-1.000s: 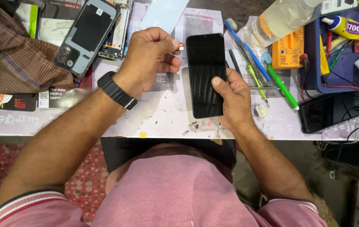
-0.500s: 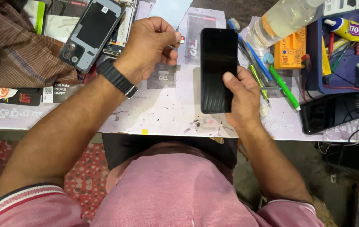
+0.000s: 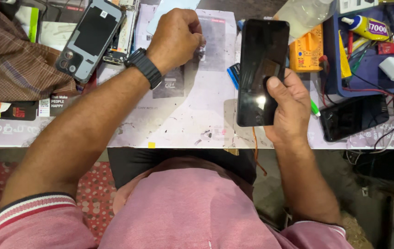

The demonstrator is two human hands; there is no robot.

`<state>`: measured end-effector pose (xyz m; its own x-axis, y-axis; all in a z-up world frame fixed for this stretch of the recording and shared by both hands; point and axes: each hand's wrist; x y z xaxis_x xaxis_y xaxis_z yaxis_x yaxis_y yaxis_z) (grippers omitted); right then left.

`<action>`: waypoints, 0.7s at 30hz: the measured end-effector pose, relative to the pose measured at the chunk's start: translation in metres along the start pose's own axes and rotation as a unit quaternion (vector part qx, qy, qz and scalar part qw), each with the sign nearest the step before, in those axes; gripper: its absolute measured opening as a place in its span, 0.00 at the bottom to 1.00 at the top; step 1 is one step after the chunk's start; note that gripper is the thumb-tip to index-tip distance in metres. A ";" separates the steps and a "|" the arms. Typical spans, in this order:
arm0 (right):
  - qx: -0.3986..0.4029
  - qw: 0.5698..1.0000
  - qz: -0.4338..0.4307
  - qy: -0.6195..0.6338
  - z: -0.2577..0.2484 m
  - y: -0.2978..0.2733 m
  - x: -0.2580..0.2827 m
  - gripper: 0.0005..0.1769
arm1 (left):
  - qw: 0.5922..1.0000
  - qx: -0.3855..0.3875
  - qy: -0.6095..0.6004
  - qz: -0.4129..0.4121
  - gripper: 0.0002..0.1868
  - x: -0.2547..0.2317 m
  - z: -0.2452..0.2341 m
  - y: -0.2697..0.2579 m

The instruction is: The person uses a green precision tool to pry and separate the back cover of a black smartphone. They then insert a SIM card into the tray and reassemble the phone by snapping the back cover back into place. The person handles the phone and tools on a cluttered workbench.

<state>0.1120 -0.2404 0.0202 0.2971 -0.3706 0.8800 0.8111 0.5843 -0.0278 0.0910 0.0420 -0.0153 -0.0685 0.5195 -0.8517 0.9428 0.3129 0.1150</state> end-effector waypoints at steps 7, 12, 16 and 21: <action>-0.010 1.000 0.005 0.001 -0.004 -0.002 0.000 0.15 | 1.000 0.005 -0.010 0.003 0.07 -0.005 0.000 -0.005; -0.003 1.000 0.004 -0.014 -0.010 -0.013 -0.002 0.14 | 0.981 0.049 -0.144 -0.119 0.05 -0.020 -0.034 -0.050; 0.054 0.999 0.004 -0.008 -0.015 -0.016 -0.008 0.14 | 0.983 0.041 -0.140 -0.110 0.07 -0.018 -0.067 -0.103; 0.082 0.996 0.000 -0.020 -0.010 -0.019 -0.016 0.13 | 0.997 0.017 -0.010 -0.072 0.08 -0.013 -0.098 -0.162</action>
<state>0.0967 -0.2527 0.0023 0.2731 -0.3436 0.8985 0.7176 0.6948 0.0476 -0.0932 0.0621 0.0271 -0.1967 0.4547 -0.8686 0.9345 0.3551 -0.0257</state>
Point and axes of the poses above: each hand's wrist, its own y-axis towards the middle knuckle, its own z-axis out of the palm, x = y × z, and after that the axes turned 2 degrees about x, right-handed
